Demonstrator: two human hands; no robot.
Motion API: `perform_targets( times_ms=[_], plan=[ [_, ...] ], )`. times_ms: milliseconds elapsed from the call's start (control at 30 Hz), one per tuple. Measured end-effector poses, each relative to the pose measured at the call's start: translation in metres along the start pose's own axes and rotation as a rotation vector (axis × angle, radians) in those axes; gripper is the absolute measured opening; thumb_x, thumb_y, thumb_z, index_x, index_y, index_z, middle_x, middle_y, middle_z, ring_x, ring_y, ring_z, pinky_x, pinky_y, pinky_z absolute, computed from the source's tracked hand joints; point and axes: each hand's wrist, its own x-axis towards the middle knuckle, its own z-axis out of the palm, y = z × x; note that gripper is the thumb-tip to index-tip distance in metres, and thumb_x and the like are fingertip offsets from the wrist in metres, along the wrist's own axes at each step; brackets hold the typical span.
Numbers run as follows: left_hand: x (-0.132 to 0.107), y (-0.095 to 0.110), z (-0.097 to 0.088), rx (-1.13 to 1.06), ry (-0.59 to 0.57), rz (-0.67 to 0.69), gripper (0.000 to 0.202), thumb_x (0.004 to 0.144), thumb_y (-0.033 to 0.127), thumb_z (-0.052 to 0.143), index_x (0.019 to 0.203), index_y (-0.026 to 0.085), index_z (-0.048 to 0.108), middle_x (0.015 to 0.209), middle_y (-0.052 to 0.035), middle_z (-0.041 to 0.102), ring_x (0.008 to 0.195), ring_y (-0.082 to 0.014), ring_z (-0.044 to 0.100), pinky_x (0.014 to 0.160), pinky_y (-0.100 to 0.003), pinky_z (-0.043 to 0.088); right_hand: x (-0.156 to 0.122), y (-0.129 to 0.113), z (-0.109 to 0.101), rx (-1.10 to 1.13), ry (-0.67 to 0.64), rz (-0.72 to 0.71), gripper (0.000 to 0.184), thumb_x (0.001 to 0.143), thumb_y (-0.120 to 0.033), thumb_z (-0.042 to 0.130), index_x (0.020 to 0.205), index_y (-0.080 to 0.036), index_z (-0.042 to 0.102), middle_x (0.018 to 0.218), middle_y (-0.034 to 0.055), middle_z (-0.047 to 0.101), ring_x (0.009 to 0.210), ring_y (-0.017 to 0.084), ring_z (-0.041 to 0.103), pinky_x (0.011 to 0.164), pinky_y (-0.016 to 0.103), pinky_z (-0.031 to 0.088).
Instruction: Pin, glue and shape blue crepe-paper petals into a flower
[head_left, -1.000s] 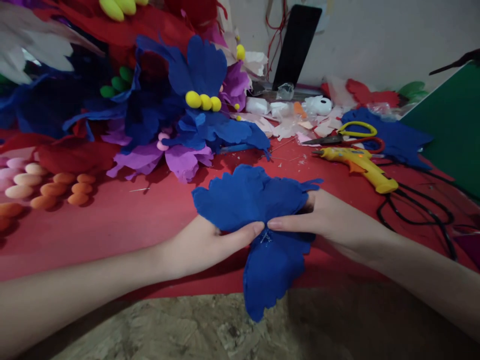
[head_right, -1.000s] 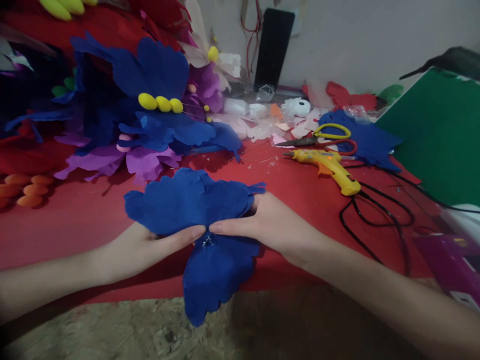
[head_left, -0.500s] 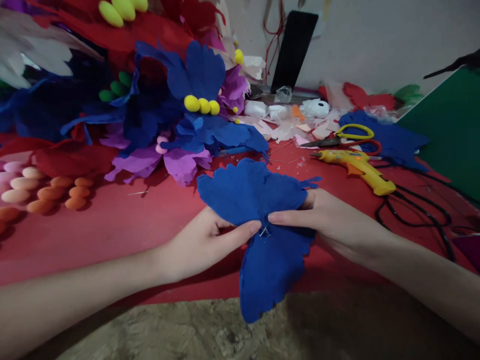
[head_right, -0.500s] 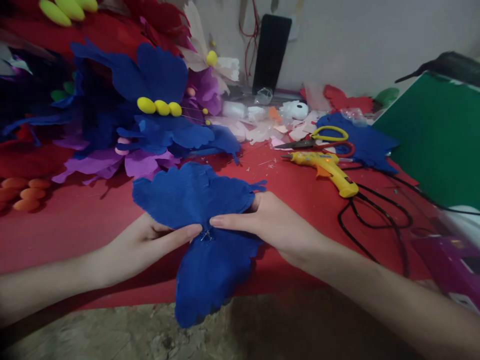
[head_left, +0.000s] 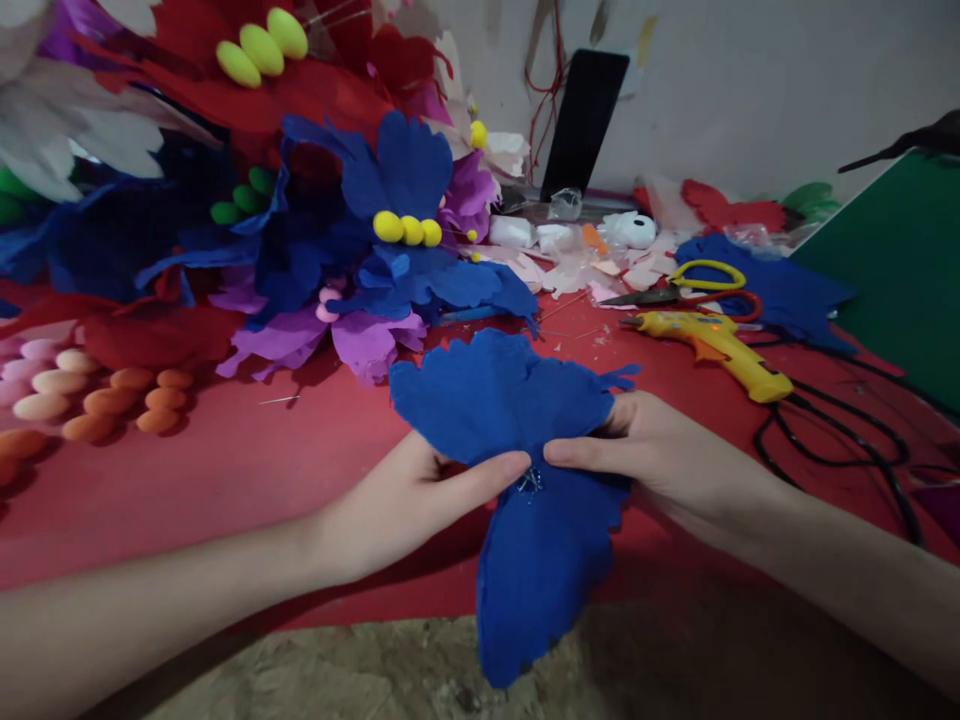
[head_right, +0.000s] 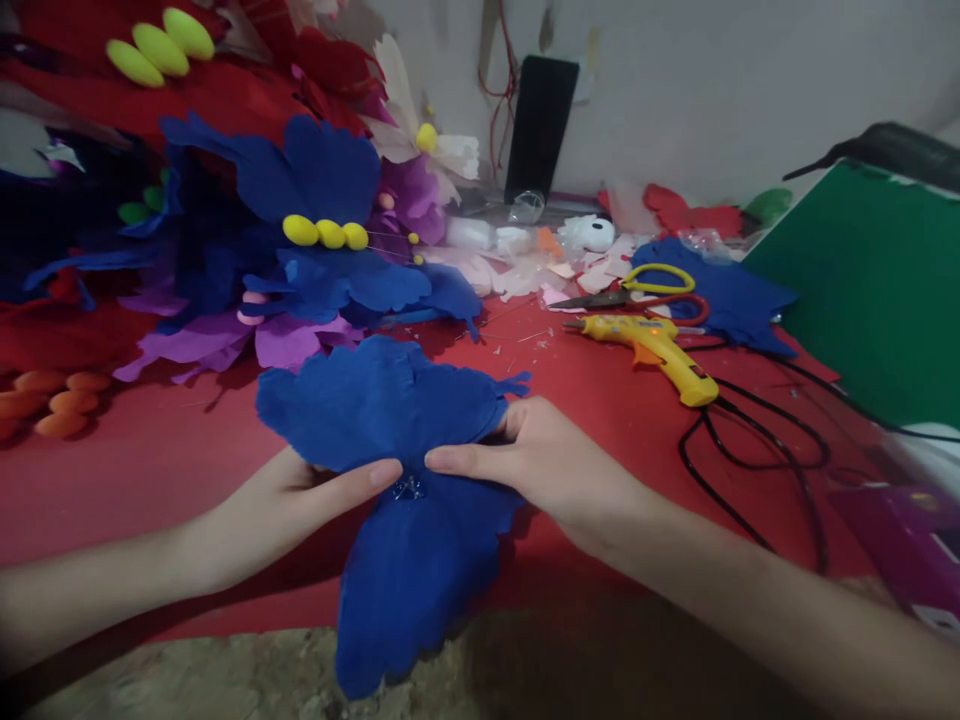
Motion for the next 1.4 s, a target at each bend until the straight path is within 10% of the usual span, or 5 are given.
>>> perform_targets(
  times_ms=[433,1100,1400],
  plan=[
    [-0.0014,0.0000,-0.0012,0.149,0.004,-0.009,0.024,0.071,0.026,0.047,0.092,0.019,0.059,0.095,0.0002,0.069,0.098,-0.0164,0.060,0.089,-0.024,0.044,0.0003,0.0049,-0.0002,-0.252,0.032,-0.001,0.034,0.049,-0.039,0.073,0.068,-0.013,0.064,0.057,0.0020,0.056,0.066,0.012,0.057,0.065,0.022,0.048],
    [0.0006,0.0010,0.0011,0.114,-0.055,0.093,0.017,0.078,0.020,0.046,0.076,0.022,0.062,0.085,0.0043,0.069,0.103,-0.0132,0.055,0.094,-0.024,0.039,-0.0001,0.0028,0.0034,-0.220,0.092,-0.020,0.036,0.049,-0.037,0.072,0.074,-0.013,0.061,0.061,0.0017,0.056,0.061,0.010,0.054,0.058,0.021,0.046],
    [0.0027,0.0037,-0.0037,0.264,-0.207,0.099,0.031,0.081,0.020,0.044,0.051,0.016,0.051,0.050,0.0048,0.046,0.051,-0.0082,0.045,0.053,-0.017,0.040,0.0007,0.0009,0.0007,0.002,0.169,-0.068,0.031,0.051,-0.028,0.074,0.077,-0.015,0.064,0.062,-0.0005,0.059,0.059,0.008,0.056,0.060,0.019,0.048]
  ],
)
